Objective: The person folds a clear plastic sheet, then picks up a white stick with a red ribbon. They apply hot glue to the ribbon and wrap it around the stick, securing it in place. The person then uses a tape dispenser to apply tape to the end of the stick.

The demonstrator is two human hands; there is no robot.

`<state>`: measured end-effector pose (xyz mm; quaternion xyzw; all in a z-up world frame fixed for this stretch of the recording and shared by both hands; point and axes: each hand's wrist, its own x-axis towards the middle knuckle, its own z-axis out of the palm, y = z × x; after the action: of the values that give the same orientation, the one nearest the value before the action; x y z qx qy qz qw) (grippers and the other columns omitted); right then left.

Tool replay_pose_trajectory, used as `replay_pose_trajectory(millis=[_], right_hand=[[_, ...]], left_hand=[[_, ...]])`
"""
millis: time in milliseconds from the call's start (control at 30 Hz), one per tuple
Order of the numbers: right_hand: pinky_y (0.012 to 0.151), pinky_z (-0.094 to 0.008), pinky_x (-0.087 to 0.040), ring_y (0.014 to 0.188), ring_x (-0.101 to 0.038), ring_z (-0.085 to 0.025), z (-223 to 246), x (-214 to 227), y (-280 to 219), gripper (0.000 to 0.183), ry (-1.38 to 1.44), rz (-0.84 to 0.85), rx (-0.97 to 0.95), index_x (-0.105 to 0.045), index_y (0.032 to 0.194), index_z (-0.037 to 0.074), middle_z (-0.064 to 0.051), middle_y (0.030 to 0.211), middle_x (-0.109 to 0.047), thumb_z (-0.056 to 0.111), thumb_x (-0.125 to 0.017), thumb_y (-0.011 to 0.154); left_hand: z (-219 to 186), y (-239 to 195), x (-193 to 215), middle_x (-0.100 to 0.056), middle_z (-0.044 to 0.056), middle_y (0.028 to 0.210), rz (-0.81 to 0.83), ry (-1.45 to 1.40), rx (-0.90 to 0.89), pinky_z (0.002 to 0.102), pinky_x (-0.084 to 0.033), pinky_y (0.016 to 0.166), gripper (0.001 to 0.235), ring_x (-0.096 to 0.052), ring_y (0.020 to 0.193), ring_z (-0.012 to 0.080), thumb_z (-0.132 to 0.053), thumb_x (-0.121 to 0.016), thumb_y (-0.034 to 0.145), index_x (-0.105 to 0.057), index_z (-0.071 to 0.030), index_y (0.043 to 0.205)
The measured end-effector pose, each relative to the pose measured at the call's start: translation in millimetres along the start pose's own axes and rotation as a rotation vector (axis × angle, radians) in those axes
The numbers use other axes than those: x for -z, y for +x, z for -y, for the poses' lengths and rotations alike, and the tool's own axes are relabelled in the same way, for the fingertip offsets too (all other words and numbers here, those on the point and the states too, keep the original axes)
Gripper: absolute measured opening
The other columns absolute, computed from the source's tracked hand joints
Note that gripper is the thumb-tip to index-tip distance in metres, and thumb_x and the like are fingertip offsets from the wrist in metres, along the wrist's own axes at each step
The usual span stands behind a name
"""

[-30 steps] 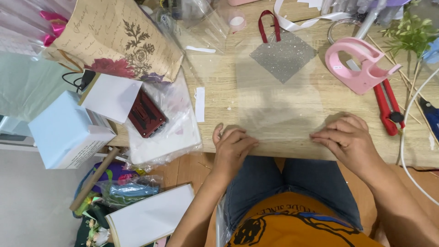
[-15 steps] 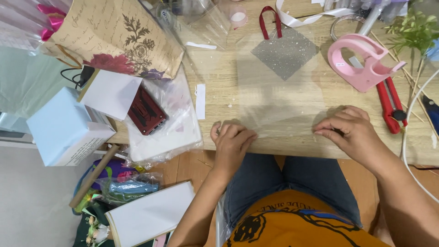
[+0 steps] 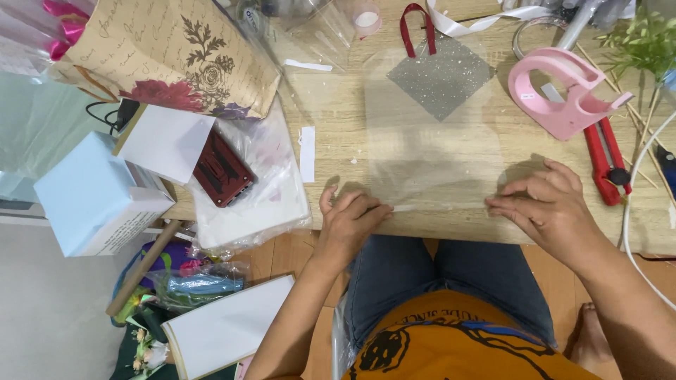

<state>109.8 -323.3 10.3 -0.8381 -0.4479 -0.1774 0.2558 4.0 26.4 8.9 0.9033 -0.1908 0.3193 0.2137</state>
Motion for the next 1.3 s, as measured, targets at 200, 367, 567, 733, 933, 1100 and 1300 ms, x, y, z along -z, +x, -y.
replay_pose_trajectory(millis=[200, 367, 567, 733, 933, 1100, 1300], right_hand=[[0.120, -0.045, -0.028, 0.102, -0.065, -0.020, 9, 5, 7, 0.015, -0.082, -0.039, 0.116, -0.078, 0.105, 0.021, 0.000, 0.106, -0.073, 0.018, -0.082, 0.091], [0.118, -0.041, -0.029, 0.106, -0.065, -0.017, 8, 4, 1, 0.009, -0.150, 0.024, 0.065, -0.076, 0.105, 0.023, 0.007, 0.106, -0.072, 0.018, -0.076, 0.098], [0.115, -0.040, -0.030, 0.099, -0.061, -0.018, 8, 11, 6, 0.007, 0.003, 0.164, -0.113, -0.073, 0.098, 0.027, 0.008, 0.097, -0.070, 0.025, -0.066, 0.098], [0.114, -0.040, -0.029, 0.103, -0.062, -0.017, 15, 19, 23, 0.015, 0.025, 0.328, -0.272, -0.075, 0.092, 0.026, 0.010, 0.098, -0.071, 0.036, -0.064, 0.096], [0.113, -0.038, -0.023, 0.104, -0.059, -0.018, 17, 10, 26, 0.012, -0.043, 0.443, -0.454, -0.073, 0.085, 0.028, 0.012, 0.094, -0.072, 0.037, -0.068, 0.092], [0.122, -0.045, -0.026, 0.101, -0.060, -0.023, 25, 6, 20, 0.007, -0.176, 0.307, -0.335, -0.070, 0.087, 0.025, 0.007, 0.088, -0.068, 0.030, -0.074, 0.091], [0.118, -0.041, -0.029, 0.092, -0.060, -0.021, 39, 15, 26, 0.015, -0.271, 0.184, -0.154, -0.069, 0.083, 0.023, 0.006, 0.080, -0.063, 0.024, -0.076, 0.097]], left_hand=[[-3, 0, 1, -0.064, -0.009, 0.089, -0.017, 0.078, -0.027, 0.040, -0.019, 0.115, 0.017, -0.062, 0.097, 0.0116, -0.015, -0.086, 0.093, -0.071, -0.024, 0.096], [-1, -7, -7, -0.063, -0.011, 0.087, -0.024, 0.099, 0.013, 0.040, -0.020, 0.114, 0.016, -0.062, 0.091, 0.0107, -0.015, -0.084, 0.095, -0.072, -0.026, 0.093], [-10, 5, -2, -0.061, -0.010, 0.080, -0.001, -0.040, 0.193, 0.046, -0.016, 0.117, 0.006, -0.059, 0.089, 0.0124, -0.024, -0.082, 0.093, -0.076, -0.025, 0.092], [-18, 9, 1, -0.065, -0.010, 0.083, 0.073, -0.061, 0.300, 0.048, -0.010, 0.118, 0.003, -0.059, 0.091, 0.0136, -0.025, -0.078, 0.095, -0.077, -0.023, 0.093], [-20, 16, 4, -0.061, -0.008, 0.081, 0.190, -0.038, 0.288, 0.054, -0.013, 0.118, 0.013, -0.056, 0.090, 0.0183, -0.014, -0.072, 0.096, -0.076, -0.027, 0.097], [-21, 20, 3, -0.060, -0.005, 0.094, 0.153, 0.051, 0.161, 0.056, -0.021, 0.116, 0.019, -0.056, 0.091, 0.0198, -0.005, -0.077, 0.092, -0.071, -0.022, 0.093], [-22, 9, -6, -0.066, 0.002, 0.128, 0.403, -0.062, 0.026, 0.047, -0.033, 0.101, 0.040, -0.056, 0.109, 0.0251, 0.002, -0.060, 0.096, -0.068, -0.018, 0.129]])
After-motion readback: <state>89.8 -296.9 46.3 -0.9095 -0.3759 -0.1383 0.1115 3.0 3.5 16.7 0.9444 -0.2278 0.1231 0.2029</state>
